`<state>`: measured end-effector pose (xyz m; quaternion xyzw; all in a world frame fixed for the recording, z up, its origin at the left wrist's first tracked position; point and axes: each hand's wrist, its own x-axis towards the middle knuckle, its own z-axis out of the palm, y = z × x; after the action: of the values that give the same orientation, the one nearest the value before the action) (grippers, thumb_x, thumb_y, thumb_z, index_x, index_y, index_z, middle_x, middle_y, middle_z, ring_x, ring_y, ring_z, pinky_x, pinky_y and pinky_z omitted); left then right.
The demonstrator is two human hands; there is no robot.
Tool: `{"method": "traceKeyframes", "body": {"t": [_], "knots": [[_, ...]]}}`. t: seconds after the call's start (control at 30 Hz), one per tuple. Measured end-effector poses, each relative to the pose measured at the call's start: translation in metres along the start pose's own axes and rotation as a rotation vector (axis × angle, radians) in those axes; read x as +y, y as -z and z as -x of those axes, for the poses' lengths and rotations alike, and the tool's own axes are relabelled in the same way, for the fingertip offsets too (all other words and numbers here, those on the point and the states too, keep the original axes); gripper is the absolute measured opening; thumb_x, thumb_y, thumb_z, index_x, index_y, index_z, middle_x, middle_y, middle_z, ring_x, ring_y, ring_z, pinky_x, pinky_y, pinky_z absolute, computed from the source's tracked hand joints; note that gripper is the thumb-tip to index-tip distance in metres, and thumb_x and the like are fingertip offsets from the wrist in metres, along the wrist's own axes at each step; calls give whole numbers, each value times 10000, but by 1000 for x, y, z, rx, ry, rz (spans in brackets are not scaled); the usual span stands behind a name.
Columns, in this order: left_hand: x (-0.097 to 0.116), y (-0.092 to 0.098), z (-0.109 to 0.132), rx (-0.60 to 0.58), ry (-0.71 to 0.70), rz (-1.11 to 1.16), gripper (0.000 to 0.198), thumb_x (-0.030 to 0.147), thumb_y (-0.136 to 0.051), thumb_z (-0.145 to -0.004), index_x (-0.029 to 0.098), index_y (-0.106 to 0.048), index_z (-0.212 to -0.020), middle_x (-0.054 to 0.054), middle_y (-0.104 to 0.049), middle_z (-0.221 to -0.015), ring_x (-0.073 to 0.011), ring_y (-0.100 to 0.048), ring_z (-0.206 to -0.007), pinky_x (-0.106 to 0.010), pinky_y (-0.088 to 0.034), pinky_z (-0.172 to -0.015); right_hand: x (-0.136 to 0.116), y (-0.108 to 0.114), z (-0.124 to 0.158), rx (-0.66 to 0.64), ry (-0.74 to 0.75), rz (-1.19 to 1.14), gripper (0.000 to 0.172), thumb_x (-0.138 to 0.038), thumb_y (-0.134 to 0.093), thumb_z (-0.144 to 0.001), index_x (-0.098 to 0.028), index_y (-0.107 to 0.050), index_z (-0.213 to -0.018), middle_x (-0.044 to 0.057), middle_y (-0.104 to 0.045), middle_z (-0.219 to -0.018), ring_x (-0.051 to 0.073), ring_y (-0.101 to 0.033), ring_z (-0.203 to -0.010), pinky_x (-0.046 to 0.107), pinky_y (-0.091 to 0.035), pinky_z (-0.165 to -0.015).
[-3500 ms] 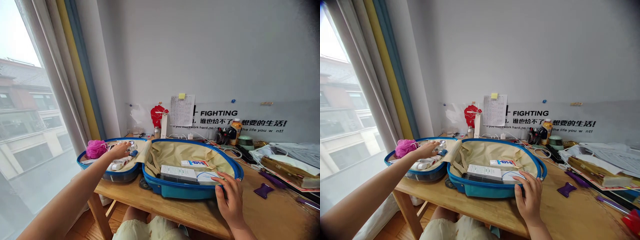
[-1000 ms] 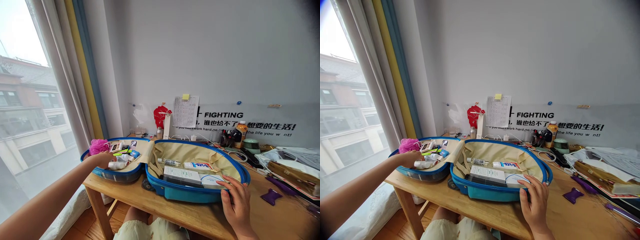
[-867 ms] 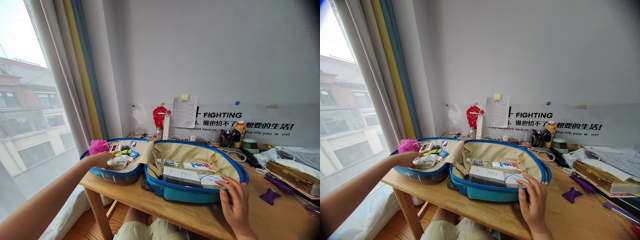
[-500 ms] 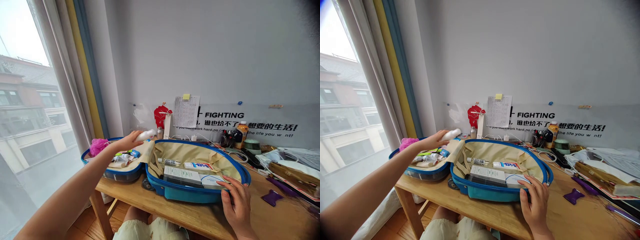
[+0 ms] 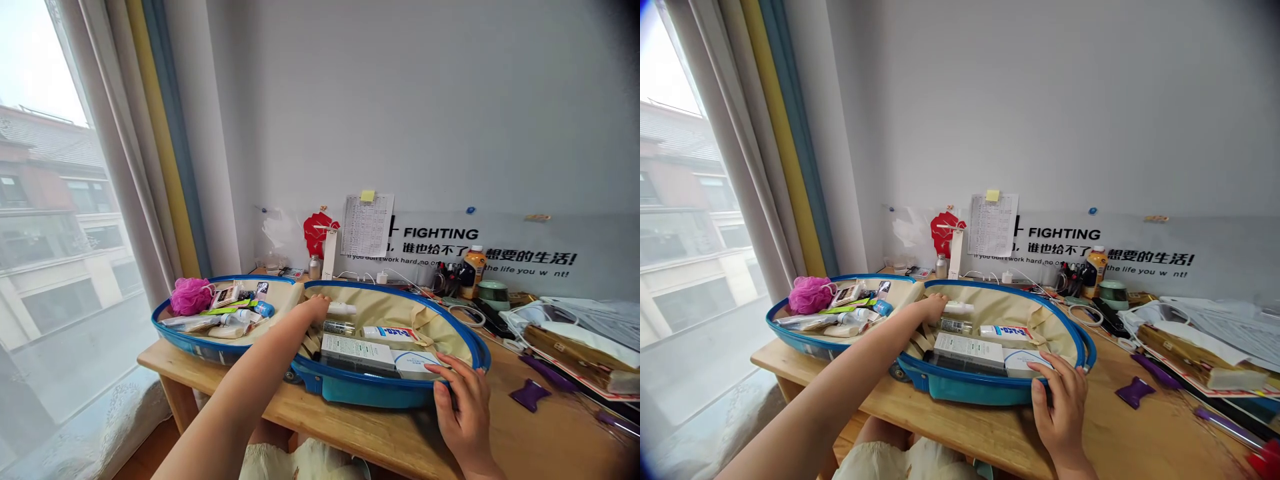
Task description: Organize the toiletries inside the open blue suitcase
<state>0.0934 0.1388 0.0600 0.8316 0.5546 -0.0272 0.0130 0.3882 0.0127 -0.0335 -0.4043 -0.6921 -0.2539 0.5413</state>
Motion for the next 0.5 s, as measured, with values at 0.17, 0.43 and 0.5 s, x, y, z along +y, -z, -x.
{"method": "traceKeyframes", "body": {"t": [0.17, 0.43, 0.5], "knots": [[-11, -12, -6, -63, 6, -3, 371, 369, -582, -905, 182, -554, -1225, -97, -561, -1267, -223, -573, -1104, -451, -503, -931, 1, 0, 1, -2, 0, -20, 248, -321, -398, -930, -225, -625, -957, 83, -628, -1089, 236, -566, -1058, 441, -321, -1014], [-16, -16, -11, -114, -9, 4, 356, 366, -576, -910, 213, -553, -1231, -87, -564, -1262, -214, -579, -1096, -421, -510, -920, -1, 2, -1, -22, -3, 0, 260, -330, -376, -943, -220, -611, -942, 92, -628, -1076, 234, -565, -1046, 450, -318, -1012], [-16, -16, -14, -129, -20, -8, 366, 364, -578, -908, 203, -549, -1236, -90, -557, -1273, -220, -573, -1107, -438, -506, -928, -1, 2, -1, -15, 1, -5, 247, -317, -382, -940, -220, -608, -951, 92, -626, -1076, 234, -562, -1049, 451, -313, -1017]]}}
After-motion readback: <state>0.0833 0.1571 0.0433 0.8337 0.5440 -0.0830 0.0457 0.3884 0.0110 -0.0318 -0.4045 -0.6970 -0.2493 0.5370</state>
